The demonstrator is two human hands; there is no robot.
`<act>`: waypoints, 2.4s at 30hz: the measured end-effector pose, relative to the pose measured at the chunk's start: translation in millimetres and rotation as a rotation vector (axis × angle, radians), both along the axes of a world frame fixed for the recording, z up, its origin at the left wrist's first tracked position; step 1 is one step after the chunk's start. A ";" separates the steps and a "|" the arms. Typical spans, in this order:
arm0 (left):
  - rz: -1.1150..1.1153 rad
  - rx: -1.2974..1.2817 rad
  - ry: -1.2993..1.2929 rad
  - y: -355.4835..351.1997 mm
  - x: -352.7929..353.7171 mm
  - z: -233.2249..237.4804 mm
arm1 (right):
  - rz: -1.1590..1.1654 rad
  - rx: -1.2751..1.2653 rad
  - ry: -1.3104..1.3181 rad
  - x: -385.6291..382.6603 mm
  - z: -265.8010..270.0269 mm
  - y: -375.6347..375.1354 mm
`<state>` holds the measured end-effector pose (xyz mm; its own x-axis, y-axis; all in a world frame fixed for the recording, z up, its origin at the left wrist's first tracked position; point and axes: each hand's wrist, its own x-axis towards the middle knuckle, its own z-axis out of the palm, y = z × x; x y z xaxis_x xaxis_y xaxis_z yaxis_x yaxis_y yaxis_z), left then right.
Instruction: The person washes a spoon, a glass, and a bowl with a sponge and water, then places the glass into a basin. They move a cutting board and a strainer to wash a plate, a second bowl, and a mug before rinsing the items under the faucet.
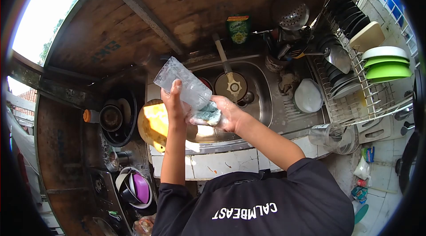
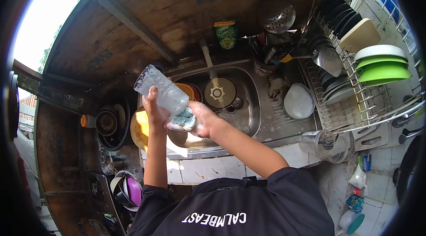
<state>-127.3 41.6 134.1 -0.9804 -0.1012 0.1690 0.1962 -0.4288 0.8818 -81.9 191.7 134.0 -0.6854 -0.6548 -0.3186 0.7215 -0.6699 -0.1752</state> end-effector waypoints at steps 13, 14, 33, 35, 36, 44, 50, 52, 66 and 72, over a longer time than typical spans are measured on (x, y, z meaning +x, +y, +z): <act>0.082 -0.215 0.013 27.5 41.7 19.3 | -0.301 0.120 -0.068 -7.0 -26.5 -9.0; 0.082 -0.209 0.044 28.3 40.7 20.2 | -0.312 0.108 -0.090 -4.4 -27.2 -8.5; -0.055 -0.465 0.117 27.8 46.1 -31.1 | -0.198 0.176 -0.171 27.5 -48.4 62.2; -0.009 -0.565 0.171 23.7 48.1 -44.7 | -0.282 0.092 -0.107 36.9 -64.5 101.4; -0.056 -0.560 0.075 16.7 46.7 -61.1 | -0.375 0.065 -0.109 42.0 -62.8 123.7; -0.374 -0.695 -0.419 41.8 66.1 -191.2 | -0.922 1.875 0.265 51.6 -180.9 321.5; -0.379 -0.646 -0.527 87.5 32.8 -213.8 | -0.642 2.354 0.361 43.8 -137.2 273.4; -0.393 -0.585 -0.512 98.3 21.6 -215.4 | -0.715 2.000 0.551 33.9 -135.7 244.7; -0.559 -0.549 -0.502 97.7 13.1 -216.9 | 0.252 1.829 1.079 -54.1 -223.1 101.3; -0.439 0.340 -0.629 105.5 5.4 -266.7 | 0.312 1.957 1.073 -51.8 -198.3 115.7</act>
<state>-121.9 147.1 -132.6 -0.8437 0.3652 -0.3934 -0.5359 -0.6136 0.5798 -133.7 307.5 -64.3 -0.9619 -0.1844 -0.2016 -0.0467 0.8380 -0.5437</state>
